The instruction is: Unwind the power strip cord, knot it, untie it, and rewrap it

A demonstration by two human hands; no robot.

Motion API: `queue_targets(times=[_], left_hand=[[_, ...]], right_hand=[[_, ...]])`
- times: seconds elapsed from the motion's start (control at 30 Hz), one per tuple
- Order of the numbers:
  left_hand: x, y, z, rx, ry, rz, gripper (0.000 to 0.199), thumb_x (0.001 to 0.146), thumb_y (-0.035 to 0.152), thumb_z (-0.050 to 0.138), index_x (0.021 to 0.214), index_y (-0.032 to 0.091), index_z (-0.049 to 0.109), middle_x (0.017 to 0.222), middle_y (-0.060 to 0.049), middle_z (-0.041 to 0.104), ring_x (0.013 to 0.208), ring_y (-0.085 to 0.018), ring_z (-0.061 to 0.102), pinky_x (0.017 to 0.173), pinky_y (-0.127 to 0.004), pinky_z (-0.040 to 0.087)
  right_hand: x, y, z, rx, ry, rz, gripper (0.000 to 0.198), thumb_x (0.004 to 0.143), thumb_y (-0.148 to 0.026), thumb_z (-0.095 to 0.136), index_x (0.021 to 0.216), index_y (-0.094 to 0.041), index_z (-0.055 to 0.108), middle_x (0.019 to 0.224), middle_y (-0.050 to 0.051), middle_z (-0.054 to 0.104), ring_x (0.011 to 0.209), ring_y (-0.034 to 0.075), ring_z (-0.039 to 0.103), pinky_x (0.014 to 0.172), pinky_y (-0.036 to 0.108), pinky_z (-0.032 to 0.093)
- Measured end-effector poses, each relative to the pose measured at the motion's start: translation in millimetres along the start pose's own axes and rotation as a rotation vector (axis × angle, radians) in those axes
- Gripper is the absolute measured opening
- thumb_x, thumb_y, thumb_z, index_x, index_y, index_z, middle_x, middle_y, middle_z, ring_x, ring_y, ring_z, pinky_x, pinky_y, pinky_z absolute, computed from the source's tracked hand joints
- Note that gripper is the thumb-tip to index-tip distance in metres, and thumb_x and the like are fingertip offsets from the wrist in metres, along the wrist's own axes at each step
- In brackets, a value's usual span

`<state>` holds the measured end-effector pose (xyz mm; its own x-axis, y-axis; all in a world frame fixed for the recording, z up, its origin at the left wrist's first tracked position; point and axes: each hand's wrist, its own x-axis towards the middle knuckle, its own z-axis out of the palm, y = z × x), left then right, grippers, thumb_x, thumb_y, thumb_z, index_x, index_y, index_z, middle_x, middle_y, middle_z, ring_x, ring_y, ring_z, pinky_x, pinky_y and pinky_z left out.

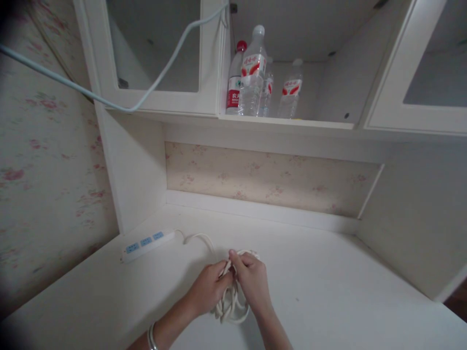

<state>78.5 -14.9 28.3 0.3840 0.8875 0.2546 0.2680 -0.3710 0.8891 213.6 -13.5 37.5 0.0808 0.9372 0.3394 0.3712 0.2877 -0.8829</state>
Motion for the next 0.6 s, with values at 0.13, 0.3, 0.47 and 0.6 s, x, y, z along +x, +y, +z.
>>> queue_targets(times=[0.13, 0.3, 0.47, 0.6], left_hand=[[-3, 2, -9, 0.269, 0.169, 0.121, 0.023, 0.087, 0.034, 0.044, 0.099, 0.022, 0.060, 0.080, -0.001, 0.064, 0.067, -0.015, 0.054, 0.062, -0.024, 0.036], [-2, -3, -22, 0.430, 0.234, 0.243, 0.024, 0.091, 0.028, 0.038, 0.091, 0.020, 0.060, 0.085, -0.005, 0.061, 0.080, -0.017, 0.054, 0.074, -0.026, 0.039], [4, -7, -34, 0.361, 0.211, 0.286, 0.025, 0.091, 0.025, 0.038, 0.084, 0.018, 0.061, 0.081, -0.005, 0.062, 0.080, -0.017, 0.052, 0.078, -0.028, 0.037], [4, -6, -37, 0.238, 0.116, 0.259, 0.023, 0.088, 0.029, 0.046, 0.080, 0.018, 0.064, 0.075, -0.003, 0.060, 0.077, -0.016, 0.052, 0.073, -0.026, 0.037]], right_hand=[[-1, 2, 2, 0.033, 0.063, 0.091, 0.047, 0.080, -0.056, 0.050, 0.055, -0.017, 0.059, 0.051, -0.001, 0.050, 0.050, 0.012, 0.045, 0.048, 0.023, 0.035], [3, 12, -7, 0.097, 0.110, 0.213, 0.048, 0.079, -0.059, 0.048, 0.069, -0.016, 0.067, 0.053, 0.003, 0.059, 0.047, 0.015, 0.053, 0.049, 0.025, 0.041], [8, 25, -15, 0.109, 0.061, 0.219, 0.049, 0.073, -0.053, 0.059, 0.107, -0.018, 0.062, 0.073, 0.005, 0.068, 0.052, 0.017, 0.059, 0.047, 0.027, 0.045], [8, 26, -15, -0.059, -0.056, 0.093, 0.048, 0.076, -0.051, 0.057, 0.115, -0.022, 0.061, 0.085, 0.006, 0.070, 0.057, 0.017, 0.060, 0.055, 0.028, 0.047]])
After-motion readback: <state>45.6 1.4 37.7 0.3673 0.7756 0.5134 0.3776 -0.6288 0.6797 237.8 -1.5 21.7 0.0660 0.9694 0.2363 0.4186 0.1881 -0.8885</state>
